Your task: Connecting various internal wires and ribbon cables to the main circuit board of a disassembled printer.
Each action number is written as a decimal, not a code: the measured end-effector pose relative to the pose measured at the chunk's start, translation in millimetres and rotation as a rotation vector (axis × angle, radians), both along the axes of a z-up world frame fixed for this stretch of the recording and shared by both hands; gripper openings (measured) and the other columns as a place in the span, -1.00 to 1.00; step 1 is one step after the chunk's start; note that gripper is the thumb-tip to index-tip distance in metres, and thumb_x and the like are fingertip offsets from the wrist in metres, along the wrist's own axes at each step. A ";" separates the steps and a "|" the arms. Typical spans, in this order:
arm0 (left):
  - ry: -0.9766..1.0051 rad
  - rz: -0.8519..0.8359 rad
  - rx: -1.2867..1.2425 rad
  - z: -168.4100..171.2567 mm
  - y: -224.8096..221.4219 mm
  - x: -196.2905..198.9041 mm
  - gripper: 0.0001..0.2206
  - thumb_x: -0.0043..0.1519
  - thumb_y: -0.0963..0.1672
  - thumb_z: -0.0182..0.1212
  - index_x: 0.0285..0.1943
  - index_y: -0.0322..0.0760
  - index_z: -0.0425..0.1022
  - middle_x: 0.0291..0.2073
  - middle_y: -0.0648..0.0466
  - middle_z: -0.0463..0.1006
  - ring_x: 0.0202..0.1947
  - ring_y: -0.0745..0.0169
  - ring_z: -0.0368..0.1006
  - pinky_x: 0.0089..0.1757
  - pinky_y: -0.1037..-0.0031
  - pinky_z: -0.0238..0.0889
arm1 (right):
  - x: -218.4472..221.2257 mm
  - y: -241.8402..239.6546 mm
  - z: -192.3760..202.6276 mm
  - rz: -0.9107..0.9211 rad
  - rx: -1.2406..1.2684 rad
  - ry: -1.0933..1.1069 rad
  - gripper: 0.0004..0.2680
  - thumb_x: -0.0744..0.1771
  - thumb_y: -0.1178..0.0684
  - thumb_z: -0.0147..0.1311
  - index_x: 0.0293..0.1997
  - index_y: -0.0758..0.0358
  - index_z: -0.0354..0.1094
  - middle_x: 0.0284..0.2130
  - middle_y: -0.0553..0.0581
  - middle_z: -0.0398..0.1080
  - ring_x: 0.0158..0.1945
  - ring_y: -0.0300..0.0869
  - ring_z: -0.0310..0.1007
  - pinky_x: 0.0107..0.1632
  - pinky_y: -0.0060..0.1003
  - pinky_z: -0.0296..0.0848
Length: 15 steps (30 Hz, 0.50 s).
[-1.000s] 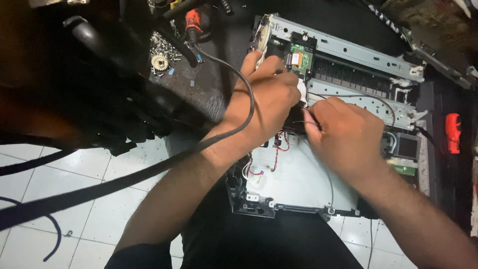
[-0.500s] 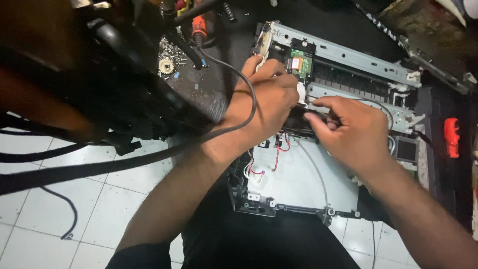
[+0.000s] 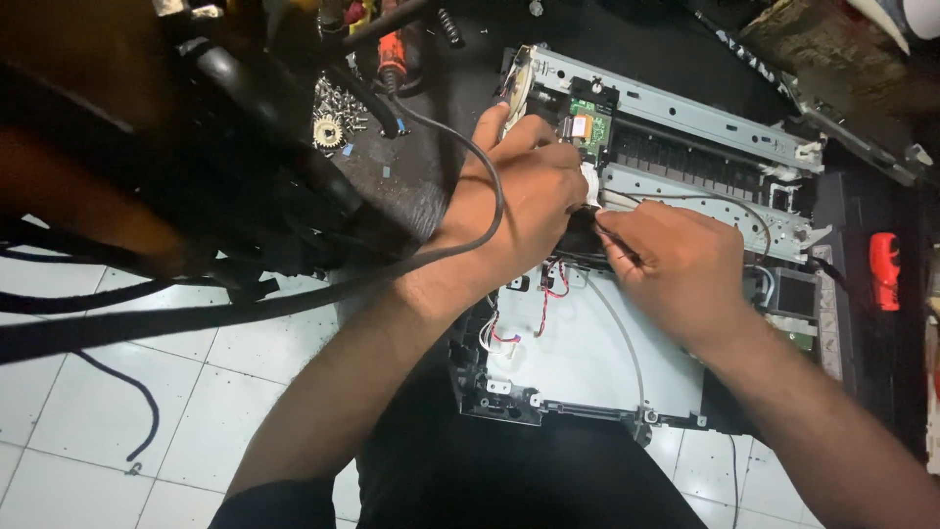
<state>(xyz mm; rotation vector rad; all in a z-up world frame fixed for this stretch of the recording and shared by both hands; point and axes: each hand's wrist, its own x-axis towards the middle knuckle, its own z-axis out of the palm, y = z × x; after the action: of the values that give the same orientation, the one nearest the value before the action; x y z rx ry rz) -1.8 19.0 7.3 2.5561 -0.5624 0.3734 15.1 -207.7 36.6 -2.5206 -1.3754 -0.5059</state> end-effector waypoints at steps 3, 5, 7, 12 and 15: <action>-0.081 0.016 0.078 5.5 -0.8 0.7 -0.77 0.21 -0.18 0.07 -0.51 0.05 0.28 -0.46 0.29 0.15 -0.27 0.20 0.14 0.23 0.01 -0.09 | 2.8 1.2 3.8 -0.020 -0.027 0.037 -0.91 0.32 0.24 0.36 -0.17 0.20 0.58 -0.34 0.05 0.57 -0.34 -0.17 0.52 -0.31 -0.33 0.41; -0.005 -0.006 0.075 0.3 -3.2 4.3 -0.72 0.37 -0.10 -0.07 -0.48 0.08 0.31 -0.42 0.31 0.24 -0.21 0.25 0.22 0.33 0.04 -0.29 | 9.8 -2.4 -1.3 -0.084 -0.142 0.021 -0.91 0.31 0.13 0.32 -0.21 0.00 0.50 -0.41 -0.08 0.48 -0.40 -0.18 0.43 -0.40 -0.27 0.29; 0.019 -0.014 0.110 13.7 -3.0 1.2 -0.79 0.21 -0.19 -0.01 -0.47 0.03 0.40 -0.43 0.29 0.29 -0.19 0.15 0.22 0.34 -0.04 -0.23 | 10.7 -0.6 -4.0 -0.107 -0.105 0.081 -0.92 0.30 0.14 0.27 -0.23 0.02 0.49 -0.46 -0.07 0.44 -0.44 -0.18 0.38 -0.42 -0.25 0.25; -0.075 -0.018 0.070 4.0 -3.2 0.8 -0.79 0.09 -0.28 0.03 -0.52 -0.07 0.35 -0.49 0.25 0.24 -0.22 0.09 0.20 0.32 -0.15 -0.19 | 13.8 2.8 -7.0 -0.112 -0.049 0.098 -0.91 0.26 0.15 0.23 -0.23 0.08 0.52 -0.40 -0.06 0.50 -0.37 -0.18 0.44 -0.38 -0.26 0.30; -0.069 -0.041 0.114 3.9 -3.6 0.7 -0.78 0.13 -0.29 0.01 -0.44 -0.08 0.44 -0.45 0.24 0.26 -0.20 0.07 0.21 0.37 -0.12 -0.23 | 15.0 2.3 -4.9 -0.080 -0.034 0.172 -0.95 0.28 0.21 0.18 -0.30 0.13 0.46 -0.54 -0.04 0.36 -0.49 -0.21 0.27 -0.45 -0.28 0.17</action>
<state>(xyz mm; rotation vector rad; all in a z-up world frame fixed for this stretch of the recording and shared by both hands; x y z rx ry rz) -1.1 15.4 11.2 2.6438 -0.6788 0.4281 30.1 -205.4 31.7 -2.5858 -1.2361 -0.2743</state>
